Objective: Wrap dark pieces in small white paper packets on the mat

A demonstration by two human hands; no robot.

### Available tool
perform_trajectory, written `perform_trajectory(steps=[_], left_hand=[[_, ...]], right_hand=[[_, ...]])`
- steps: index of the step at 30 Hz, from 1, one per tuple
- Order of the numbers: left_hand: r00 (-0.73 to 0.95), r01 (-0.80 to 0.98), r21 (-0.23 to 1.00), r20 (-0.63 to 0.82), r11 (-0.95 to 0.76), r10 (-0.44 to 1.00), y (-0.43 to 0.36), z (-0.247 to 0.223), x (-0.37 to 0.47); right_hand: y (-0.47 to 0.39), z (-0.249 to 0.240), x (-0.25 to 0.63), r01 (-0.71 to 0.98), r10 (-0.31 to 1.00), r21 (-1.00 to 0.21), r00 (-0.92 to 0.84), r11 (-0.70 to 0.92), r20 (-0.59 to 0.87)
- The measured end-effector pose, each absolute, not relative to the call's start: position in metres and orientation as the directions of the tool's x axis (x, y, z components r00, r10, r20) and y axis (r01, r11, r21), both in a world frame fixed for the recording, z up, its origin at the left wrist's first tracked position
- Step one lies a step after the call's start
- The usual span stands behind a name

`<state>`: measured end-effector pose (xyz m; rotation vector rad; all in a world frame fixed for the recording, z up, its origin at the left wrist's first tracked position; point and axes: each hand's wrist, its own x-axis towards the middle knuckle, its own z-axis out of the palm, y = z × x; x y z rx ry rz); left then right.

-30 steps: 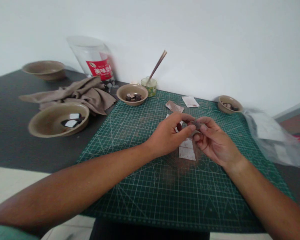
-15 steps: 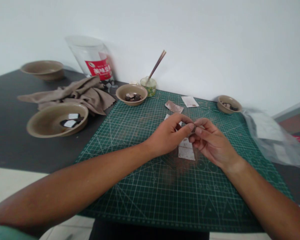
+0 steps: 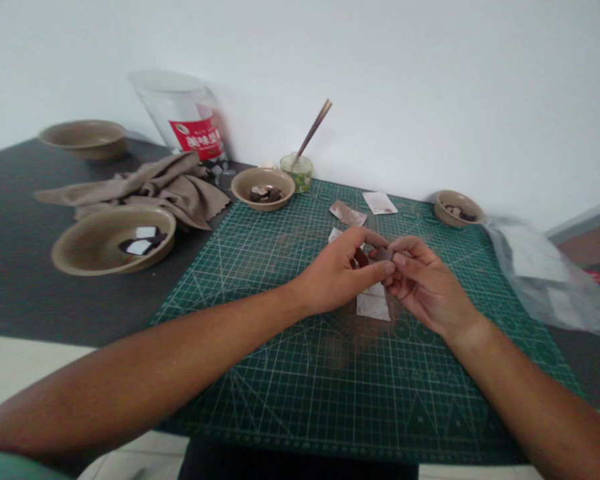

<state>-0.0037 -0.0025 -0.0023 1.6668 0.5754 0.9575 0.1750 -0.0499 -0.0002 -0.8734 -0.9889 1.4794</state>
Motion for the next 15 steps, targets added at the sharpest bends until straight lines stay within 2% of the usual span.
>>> perform_trajectory(steps=[15], left_hand=[[0.566,-0.122,0.951,0.302,-0.284,0.767,-0.0031,-0.0027,-0.0029]], right_hand=[[-0.0502,-0.0005,0.1774,-0.372,0.987,-0.924,-0.161,-0.084,-0.025]])
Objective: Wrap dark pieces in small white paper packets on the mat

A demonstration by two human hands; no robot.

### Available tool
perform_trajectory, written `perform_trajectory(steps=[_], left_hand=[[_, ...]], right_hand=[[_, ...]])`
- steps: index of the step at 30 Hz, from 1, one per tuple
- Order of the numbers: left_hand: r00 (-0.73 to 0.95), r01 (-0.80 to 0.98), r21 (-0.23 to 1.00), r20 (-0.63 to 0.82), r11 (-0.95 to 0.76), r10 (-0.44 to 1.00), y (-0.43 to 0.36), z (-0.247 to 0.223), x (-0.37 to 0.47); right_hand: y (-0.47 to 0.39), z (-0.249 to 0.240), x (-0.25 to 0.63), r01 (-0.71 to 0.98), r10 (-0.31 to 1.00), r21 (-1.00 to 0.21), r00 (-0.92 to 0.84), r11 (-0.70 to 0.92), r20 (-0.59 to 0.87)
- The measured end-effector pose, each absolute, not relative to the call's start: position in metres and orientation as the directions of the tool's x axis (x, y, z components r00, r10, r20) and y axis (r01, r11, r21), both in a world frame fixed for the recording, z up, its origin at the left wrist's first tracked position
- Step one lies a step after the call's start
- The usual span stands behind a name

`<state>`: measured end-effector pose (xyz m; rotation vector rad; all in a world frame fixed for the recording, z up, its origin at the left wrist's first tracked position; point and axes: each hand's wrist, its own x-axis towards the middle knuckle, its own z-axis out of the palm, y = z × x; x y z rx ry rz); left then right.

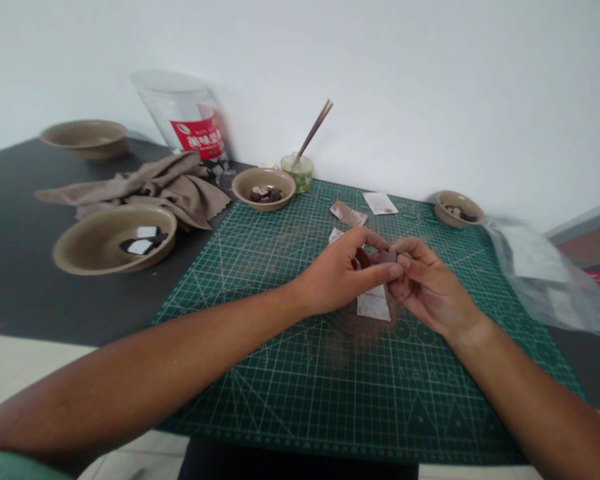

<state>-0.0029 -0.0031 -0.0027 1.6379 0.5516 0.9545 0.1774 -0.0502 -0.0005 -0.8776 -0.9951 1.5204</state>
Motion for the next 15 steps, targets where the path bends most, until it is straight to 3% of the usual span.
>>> perform_trajectory(steps=[5,11,15], left_hand=[[0.563,-0.213,0.937,0.348,-0.276,0.75,-0.0009,-0.0054,-0.0006],[0.598,-0.465,0.883,0.362,-0.058,0.715,0.0007,-0.0073,0.0033],[0.616,-0.541,0.841,0.369,0.033,0.696,0.0014,-0.0078,0.0041]], right_hand=[[-0.0504,-0.0017,0.1776,-0.388,0.977,-0.916,-0.214,-0.103,-0.019],[-0.05,-0.0009,0.1779,-0.376,0.971,-0.92,-0.237,-0.112,-0.021],[-0.0499,0.0006,0.1789,-0.379,0.971,-0.918,-0.237,-0.116,-0.025]])
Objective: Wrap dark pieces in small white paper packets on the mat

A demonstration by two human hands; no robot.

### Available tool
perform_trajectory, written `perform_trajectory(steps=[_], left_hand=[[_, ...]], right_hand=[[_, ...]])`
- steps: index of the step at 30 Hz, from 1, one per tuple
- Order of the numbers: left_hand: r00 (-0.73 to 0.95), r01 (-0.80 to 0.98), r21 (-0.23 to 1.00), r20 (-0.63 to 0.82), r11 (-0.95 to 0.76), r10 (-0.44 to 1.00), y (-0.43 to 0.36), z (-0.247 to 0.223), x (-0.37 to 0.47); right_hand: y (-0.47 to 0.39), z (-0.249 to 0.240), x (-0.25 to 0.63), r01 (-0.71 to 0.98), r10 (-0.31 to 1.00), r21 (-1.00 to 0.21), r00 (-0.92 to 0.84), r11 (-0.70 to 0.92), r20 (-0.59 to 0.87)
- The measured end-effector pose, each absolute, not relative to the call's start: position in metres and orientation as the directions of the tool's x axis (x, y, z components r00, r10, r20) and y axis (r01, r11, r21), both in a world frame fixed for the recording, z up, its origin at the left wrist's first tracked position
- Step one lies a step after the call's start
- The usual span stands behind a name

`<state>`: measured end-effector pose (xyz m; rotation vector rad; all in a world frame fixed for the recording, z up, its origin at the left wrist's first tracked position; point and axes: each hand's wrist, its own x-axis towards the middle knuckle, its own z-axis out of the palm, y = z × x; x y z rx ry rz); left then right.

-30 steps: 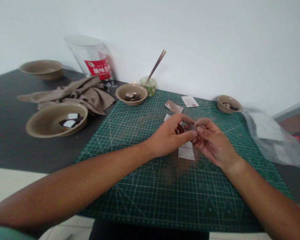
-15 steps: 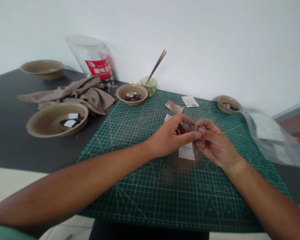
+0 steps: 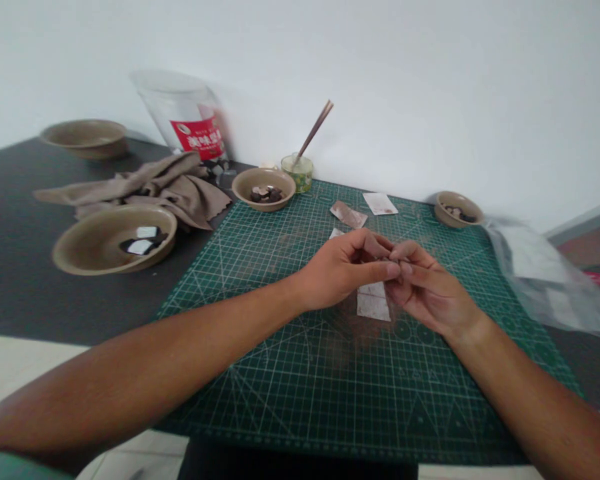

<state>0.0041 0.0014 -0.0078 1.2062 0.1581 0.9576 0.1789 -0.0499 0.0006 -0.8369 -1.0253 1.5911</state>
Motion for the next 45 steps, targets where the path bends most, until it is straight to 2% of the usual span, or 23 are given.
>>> perform_trajectory(steps=[5,10,13,15,16,18,21,23,26,32,35,38,41,45], left_hand=[[0.628,-0.513,0.858,0.355,0.026,0.692,0.003,-0.008,0.002],[0.61,-0.421,0.902,0.361,-0.098,0.706,0.005,-0.007,0.0],[0.553,-0.154,0.946,0.322,-0.285,0.769,0.007,-0.007,-0.004],[0.514,0.116,0.888,0.33,-0.445,0.792,0.007,-0.006,-0.007],[0.524,0.219,0.821,0.357,-0.527,0.773,0.007,-0.005,-0.008],[0.606,0.322,0.657,0.41,-0.681,0.682,0.007,-0.004,-0.011],[0.743,0.372,0.452,0.379,-0.811,0.552,0.006,-0.003,-0.015],[0.786,0.401,0.374,0.329,-0.836,0.524,0.006,-0.003,-0.017],[0.797,0.441,0.325,0.288,-0.837,0.531,0.005,-0.002,-0.019],[0.833,0.457,0.235,0.224,-0.858,0.505,0.006,-0.001,-0.02],[0.853,0.435,0.195,0.224,-0.879,0.472,0.006,-0.003,-0.019],[0.862,0.418,0.17,0.236,-0.892,0.449,0.006,-0.004,-0.02],[0.872,0.408,0.161,0.225,-0.899,0.436,0.006,-0.003,-0.021],[0.882,0.409,0.159,0.185,-0.899,0.434,0.007,0.0,-0.024]], right_hand=[[-0.05,0.001,0.181,-0.372,0.974,-0.922,-0.225,-0.108,-0.023],[-0.049,0.0,0.183,-0.317,0.984,-0.945,-0.175,-0.079,-0.023],[-0.051,0.003,0.185,-0.136,0.992,-0.991,-0.124,0.017,0.034],[-0.053,0.006,0.187,0.146,0.989,-0.981,-0.092,0.129,0.116],[-0.055,0.008,0.188,0.317,0.981,-0.929,-0.095,0.191,0.17],[-0.057,0.01,0.191,0.602,0.952,-0.738,-0.156,0.303,0.263],[-0.058,0.011,0.194,0.77,0.902,-0.474,-0.325,0.427,0.285],[-0.057,0.009,0.196,0.792,0.866,-0.357,-0.418,0.496,0.276],[-0.055,0.006,0.198,0.794,0.826,-0.239,-0.508,0.56,0.245],[-0.055,0.002,0.192,0.792,0.808,-0.159,-0.579,0.589,0.107],[-0.056,0.002,0.19,0.806,0.823,-0.168,-0.562,0.567,0.083],[-0.056,0.004,0.191,0.799,0.832,-0.239,-0.548,0.552,0.09],[-0.056,0.006,0.194,0.751,0.807,-0.317,-0.584,0.579,0.088],[-0.054,0.006,0.196,0.718,0.78,-0.348,-0.621,0.603,0.069]])
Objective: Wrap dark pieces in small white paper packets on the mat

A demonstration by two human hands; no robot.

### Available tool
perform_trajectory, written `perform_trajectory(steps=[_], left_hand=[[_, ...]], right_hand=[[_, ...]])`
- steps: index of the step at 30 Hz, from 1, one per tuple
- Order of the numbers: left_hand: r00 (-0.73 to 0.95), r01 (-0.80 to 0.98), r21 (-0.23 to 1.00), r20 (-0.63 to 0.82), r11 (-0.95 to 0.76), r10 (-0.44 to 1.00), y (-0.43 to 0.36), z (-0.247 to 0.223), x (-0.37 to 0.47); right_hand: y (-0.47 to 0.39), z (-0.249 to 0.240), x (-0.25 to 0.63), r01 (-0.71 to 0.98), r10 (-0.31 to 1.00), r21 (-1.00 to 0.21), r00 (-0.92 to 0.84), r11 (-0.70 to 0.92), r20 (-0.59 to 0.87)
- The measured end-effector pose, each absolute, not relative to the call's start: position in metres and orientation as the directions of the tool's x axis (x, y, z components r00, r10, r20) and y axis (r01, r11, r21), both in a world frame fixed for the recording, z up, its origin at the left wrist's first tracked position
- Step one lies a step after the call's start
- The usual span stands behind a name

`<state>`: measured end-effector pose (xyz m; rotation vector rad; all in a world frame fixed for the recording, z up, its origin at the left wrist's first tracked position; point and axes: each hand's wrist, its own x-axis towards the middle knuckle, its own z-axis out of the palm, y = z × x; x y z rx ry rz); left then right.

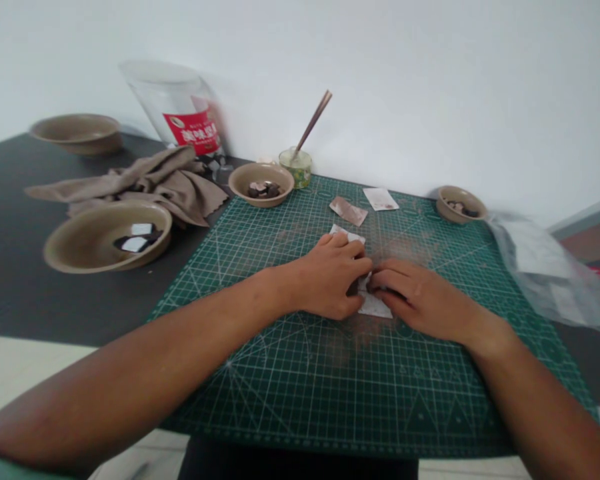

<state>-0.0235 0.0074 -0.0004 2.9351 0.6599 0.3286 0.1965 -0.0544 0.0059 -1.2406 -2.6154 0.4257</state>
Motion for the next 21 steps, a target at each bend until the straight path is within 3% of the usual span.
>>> perform_trajectory(steps=[21], left_hand=[[0.882,0.423,0.166,0.151,-0.891,0.447,0.0088,0.0026,-0.0277]], right_hand=[[-0.0557,0.0039,0.1928,0.708,0.761,-0.32,-0.645,0.63,0.07]])
